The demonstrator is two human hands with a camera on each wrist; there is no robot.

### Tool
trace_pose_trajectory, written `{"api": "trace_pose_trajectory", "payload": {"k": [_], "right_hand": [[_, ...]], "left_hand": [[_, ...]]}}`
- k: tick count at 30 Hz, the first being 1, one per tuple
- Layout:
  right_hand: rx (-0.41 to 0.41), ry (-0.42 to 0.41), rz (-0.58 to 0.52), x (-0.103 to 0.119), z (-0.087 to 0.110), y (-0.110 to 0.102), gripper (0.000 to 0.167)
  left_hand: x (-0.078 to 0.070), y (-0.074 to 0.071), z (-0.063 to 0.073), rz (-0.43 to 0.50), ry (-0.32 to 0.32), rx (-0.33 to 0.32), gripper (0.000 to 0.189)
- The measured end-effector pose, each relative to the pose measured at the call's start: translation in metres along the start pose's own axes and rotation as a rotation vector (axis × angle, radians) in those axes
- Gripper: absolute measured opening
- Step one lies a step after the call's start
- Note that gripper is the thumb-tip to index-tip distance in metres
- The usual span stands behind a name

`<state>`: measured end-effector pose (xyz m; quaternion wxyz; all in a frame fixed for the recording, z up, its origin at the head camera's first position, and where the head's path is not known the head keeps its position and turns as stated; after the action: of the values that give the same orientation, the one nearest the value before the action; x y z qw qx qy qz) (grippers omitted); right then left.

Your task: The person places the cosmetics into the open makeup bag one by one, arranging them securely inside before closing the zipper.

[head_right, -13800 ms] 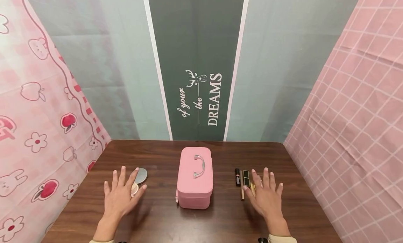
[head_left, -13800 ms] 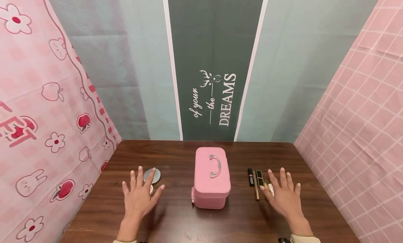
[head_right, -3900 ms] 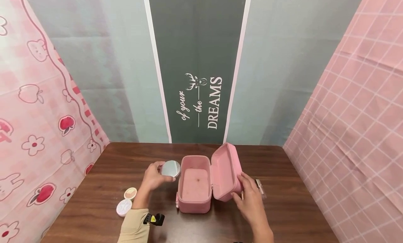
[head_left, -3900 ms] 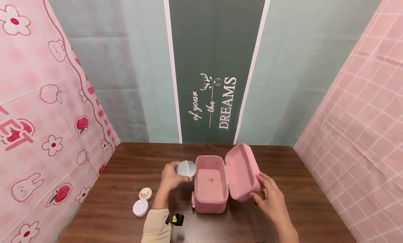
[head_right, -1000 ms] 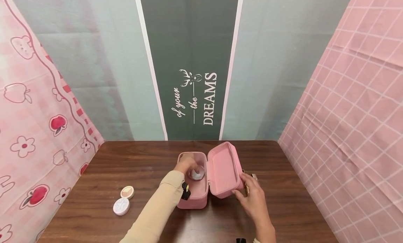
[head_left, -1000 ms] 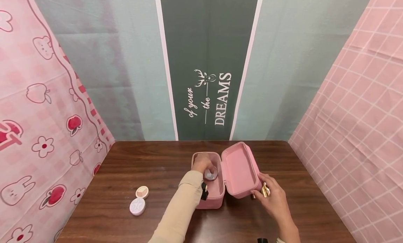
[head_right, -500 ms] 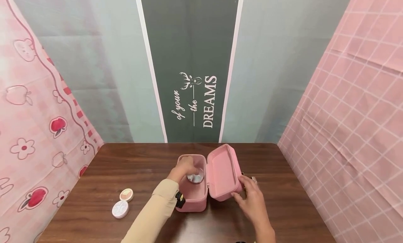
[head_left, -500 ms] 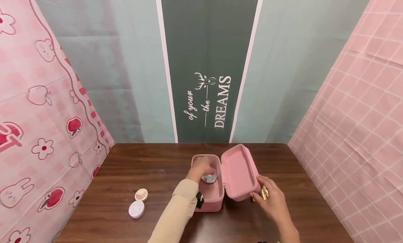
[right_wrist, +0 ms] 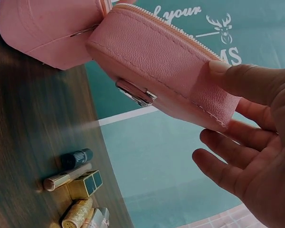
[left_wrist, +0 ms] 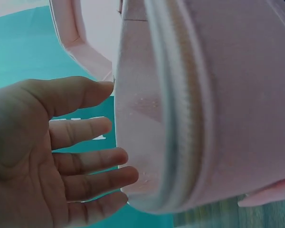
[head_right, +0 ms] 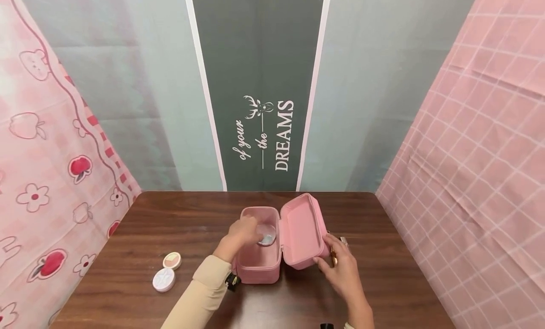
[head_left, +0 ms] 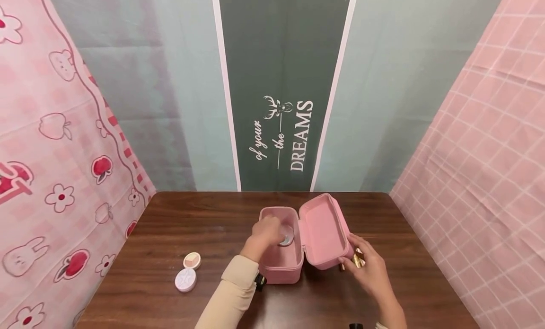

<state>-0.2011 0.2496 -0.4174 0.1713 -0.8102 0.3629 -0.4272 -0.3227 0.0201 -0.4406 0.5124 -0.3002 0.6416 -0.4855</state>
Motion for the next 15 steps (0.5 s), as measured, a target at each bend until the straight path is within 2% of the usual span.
{"api": "trace_pose_trajectory", "payload": {"k": [3,8,12,15], "right_hand": [[0.021,0.027,-0.061,-0.002,0.000,0.003,0.059],[0.005,0.057,-0.117,-0.004,0.001,0.003,0.056],[-0.025,0.064,-0.143,-0.001,0.001,0.004,0.049],[-0.059,0.090,-0.138,0.001,0.002,0.004,0.043]], "left_hand": [[0.000,-0.004,0.005,-0.073,0.026,-0.051,0.028],[-0.001,-0.012,0.016,-0.158,0.068,-0.128,0.028],[0.001,-0.018,0.027,-0.182,0.090,-0.183,0.028],[0.004,-0.021,0.033,-0.165,0.108,-0.227,0.030]]}}
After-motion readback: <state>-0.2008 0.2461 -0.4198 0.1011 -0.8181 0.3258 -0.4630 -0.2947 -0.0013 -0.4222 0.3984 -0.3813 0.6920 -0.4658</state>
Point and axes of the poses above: each hand's wrist, its own z-axis away from the middle knuckle, its own y-axis out of the palm, x = y × z, the point moved 7 cm from there along -z, towards the middle knuckle, and after that the axes turned 2 degrees about -x, right-handed, at the moved point
